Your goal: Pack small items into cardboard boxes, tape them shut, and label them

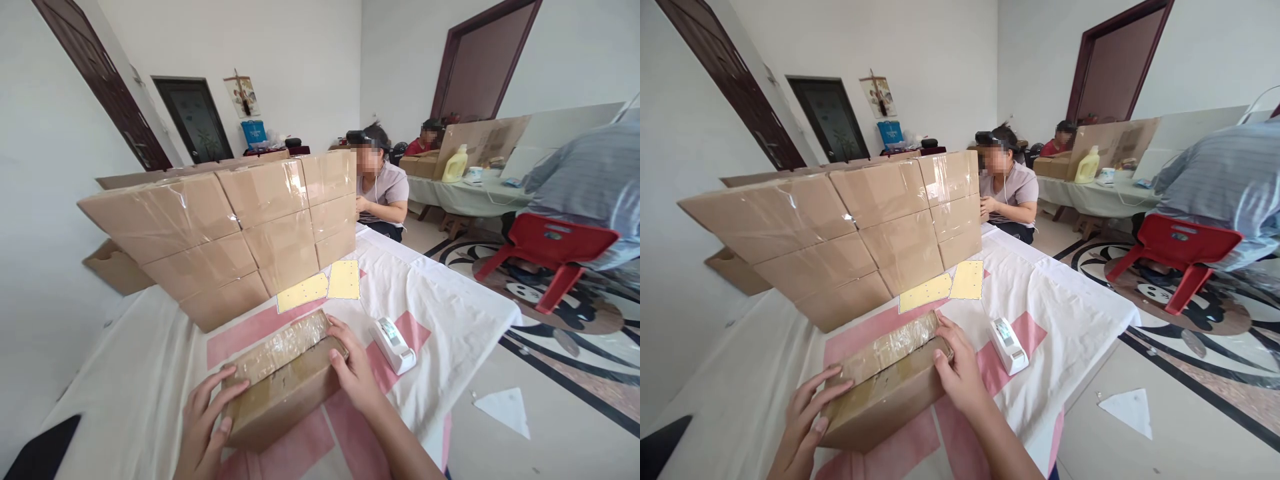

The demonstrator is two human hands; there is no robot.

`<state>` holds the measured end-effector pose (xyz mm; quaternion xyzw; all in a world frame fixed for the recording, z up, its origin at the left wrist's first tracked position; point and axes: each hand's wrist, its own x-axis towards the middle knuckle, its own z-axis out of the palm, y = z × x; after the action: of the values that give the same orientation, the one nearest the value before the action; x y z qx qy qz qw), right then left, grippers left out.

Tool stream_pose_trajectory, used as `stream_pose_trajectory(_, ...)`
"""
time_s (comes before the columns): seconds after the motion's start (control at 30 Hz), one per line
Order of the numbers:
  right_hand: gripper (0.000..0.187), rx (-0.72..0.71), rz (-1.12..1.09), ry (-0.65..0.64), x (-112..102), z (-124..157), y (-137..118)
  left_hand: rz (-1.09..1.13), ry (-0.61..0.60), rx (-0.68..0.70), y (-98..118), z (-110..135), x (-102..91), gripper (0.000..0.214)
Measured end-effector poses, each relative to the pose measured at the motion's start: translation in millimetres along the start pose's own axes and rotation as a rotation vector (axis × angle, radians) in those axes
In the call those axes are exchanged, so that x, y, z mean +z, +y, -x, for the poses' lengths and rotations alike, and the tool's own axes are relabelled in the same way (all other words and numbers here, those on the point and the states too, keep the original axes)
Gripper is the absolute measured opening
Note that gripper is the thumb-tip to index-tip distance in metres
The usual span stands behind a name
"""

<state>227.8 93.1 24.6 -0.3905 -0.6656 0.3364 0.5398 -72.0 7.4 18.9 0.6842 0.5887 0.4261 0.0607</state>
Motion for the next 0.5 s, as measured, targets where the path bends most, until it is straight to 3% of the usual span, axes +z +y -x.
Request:
stream_pose_trajectory(0.27,0.037,0.027,-0.028,-0.041,-9,3,-13,-0.226,-0.038,0.096,12,-7,-17.4,0.038)
stream_pose_trajectory(0.37,0.045,0.07,-0.056,-0.001,-35,11,-15,-0.24,0.0,0.208,14,-6,-22.6,0.034)
stream_pose_trajectory(0.5,0.041,0.049,0.052,0.175,-90,22,-9,-0.29,0.022,0.333,5,-2,-26.4,0.038)
